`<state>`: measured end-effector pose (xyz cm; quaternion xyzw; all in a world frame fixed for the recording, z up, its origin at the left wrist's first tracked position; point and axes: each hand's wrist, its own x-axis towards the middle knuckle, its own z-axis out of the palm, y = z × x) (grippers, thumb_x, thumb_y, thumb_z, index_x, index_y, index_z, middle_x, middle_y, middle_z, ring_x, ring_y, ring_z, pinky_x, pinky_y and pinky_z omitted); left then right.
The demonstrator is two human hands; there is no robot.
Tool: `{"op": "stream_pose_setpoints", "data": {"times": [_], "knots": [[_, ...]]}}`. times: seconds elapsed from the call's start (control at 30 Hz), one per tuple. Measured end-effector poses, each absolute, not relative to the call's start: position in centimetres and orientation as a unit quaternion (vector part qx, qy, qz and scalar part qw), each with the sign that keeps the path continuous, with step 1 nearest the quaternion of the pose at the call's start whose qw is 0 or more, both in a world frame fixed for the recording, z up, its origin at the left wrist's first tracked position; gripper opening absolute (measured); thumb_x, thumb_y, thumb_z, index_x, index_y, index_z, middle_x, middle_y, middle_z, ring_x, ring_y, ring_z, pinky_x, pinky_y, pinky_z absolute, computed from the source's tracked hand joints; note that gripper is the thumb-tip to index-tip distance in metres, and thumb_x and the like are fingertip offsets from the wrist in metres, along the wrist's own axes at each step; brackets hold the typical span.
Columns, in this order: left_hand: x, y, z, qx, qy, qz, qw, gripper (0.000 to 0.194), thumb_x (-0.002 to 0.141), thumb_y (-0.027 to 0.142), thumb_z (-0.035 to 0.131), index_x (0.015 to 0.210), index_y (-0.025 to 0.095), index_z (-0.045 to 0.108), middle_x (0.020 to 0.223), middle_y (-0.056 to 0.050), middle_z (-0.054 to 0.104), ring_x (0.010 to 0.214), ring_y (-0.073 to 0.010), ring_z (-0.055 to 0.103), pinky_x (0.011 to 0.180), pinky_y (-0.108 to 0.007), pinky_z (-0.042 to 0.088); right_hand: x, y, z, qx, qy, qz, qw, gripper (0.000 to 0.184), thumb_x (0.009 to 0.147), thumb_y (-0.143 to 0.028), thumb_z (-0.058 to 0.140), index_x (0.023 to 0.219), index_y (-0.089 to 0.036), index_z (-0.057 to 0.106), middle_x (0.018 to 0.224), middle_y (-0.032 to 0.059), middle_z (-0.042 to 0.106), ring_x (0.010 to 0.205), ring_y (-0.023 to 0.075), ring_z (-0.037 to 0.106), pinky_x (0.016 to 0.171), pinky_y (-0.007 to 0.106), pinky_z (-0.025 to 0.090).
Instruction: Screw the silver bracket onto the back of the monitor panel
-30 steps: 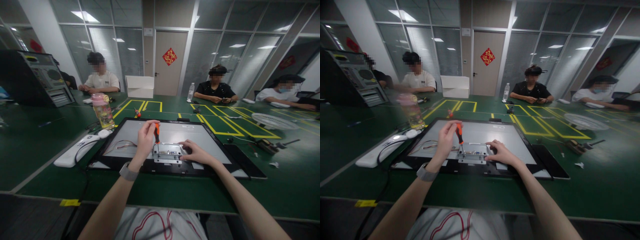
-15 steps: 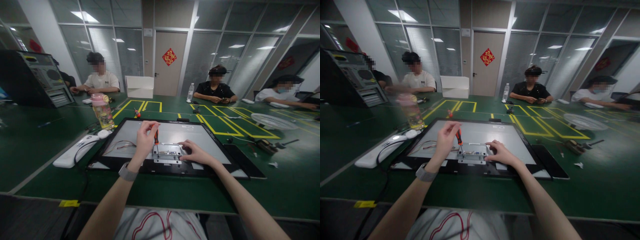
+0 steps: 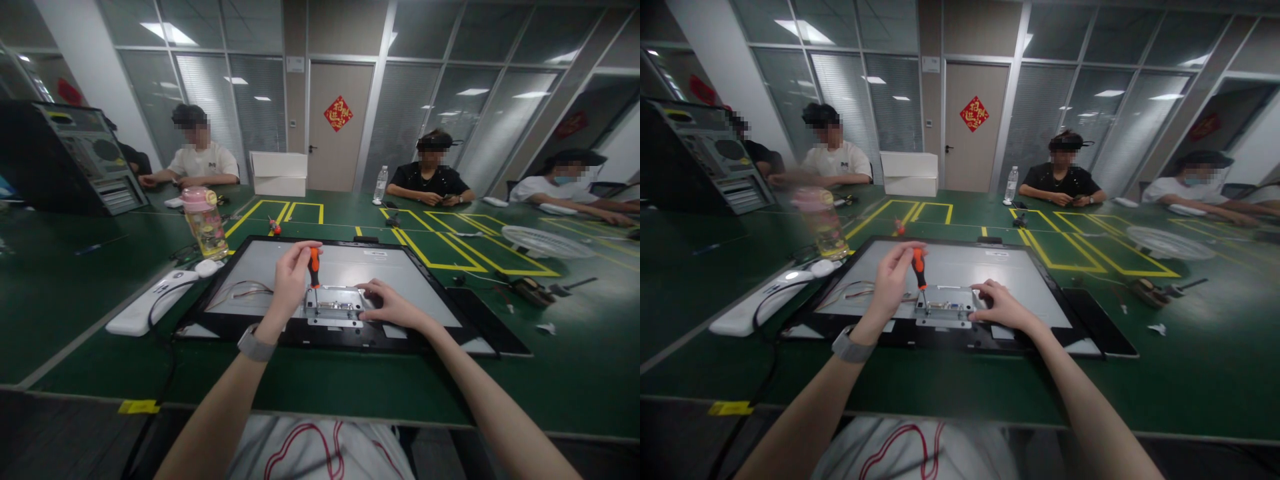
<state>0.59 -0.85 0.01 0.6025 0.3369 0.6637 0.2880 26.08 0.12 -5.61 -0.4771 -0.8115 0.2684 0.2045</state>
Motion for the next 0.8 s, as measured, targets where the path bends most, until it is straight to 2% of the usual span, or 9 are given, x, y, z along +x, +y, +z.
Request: {"op": "stream_pose_setpoints", "data": {"times": [0.17,0.37,0.53,0.7,0.8], "knots": [[0.72,-0.86,-0.07,0.612,0.341,0.663,0.265,0.013,0.083,0.028,0.061,0.087,0.020,0.070,0.090,-0.004,0.063,0.078,-0.0137,0.060,0.074,-0.026,0.049,26.26,0.30,-5.96,-0.471,-0.814,0.264,0.215,0.064,0.071,-0.047,0.078,0.126,-0.021,0.060,0.111,0.0090,0.055,0.102,0.0277,0.055,0.096,0.044,0.044],[0.72,-0.75,-0.20,0.589,0.328,0.666,0.320,0.023,0.091,0.030,0.048,0.094,0.019,0.068,0.081,-0.005,0.068,0.081,-0.0163,0.063,0.078,-0.029,0.049,26.27,0.31,-5.93,-0.472,-0.814,0.263,0.213,0.064,0.071,-0.047,0.078,0.126,-0.020,0.060,0.109,0.0088,0.055,0.102,0.0273,0.055,0.095,0.043,0.044],[0.80,-0.79,-0.11,0.598,0.342,0.669,0.279,0.015,0.084,0.031,0.061,0.086,0.019,0.070,0.089,-0.005,0.066,0.082,-0.0156,0.061,0.076,-0.027,0.049,26.24,0.25,-5.79,-0.473,-0.816,0.258,0.209,0.063,0.072,-0.046,0.077,0.126,-0.020,0.059,0.109,0.0090,0.055,0.101,0.0274,0.055,0.094,0.043,0.045],[0.79,-0.72,-0.11,0.581,0.344,0.675,0.297,0.022,0.091,0.031,0.049,0.090,0.019,0.068,0.080,-0.004,0.067,0.078,-0.0160,0.063,0.077,-0.029,0.049,26.30,0.28,-5.91,-0.476,-0.815,0.259,0.207,0.063,0.071,-0.047,0.077,0.126,-0.022,0.060,0.112,0.0088,0.055,0.102,0.0274,0.055,0.095,0.043,0.044],[0.77,-0.80,0.01,0.590,0.348,0.677,0.268,0.015,0.085,0.030,0.059,0.084,0.019,0.069,0.086,-0.004,0.065,0.083,-0.0160,0.061,0.077,-0.027,0.048,26.33,0.32,-6.01,-0.476,-0.814,0.259,0.209,0.063,0.071,-0.047,0.077,0.126,-0.022,0.060,0.112,0.0085,0.055,0.102,0.0274,0.055,0.095,0.043,0.044]]}}
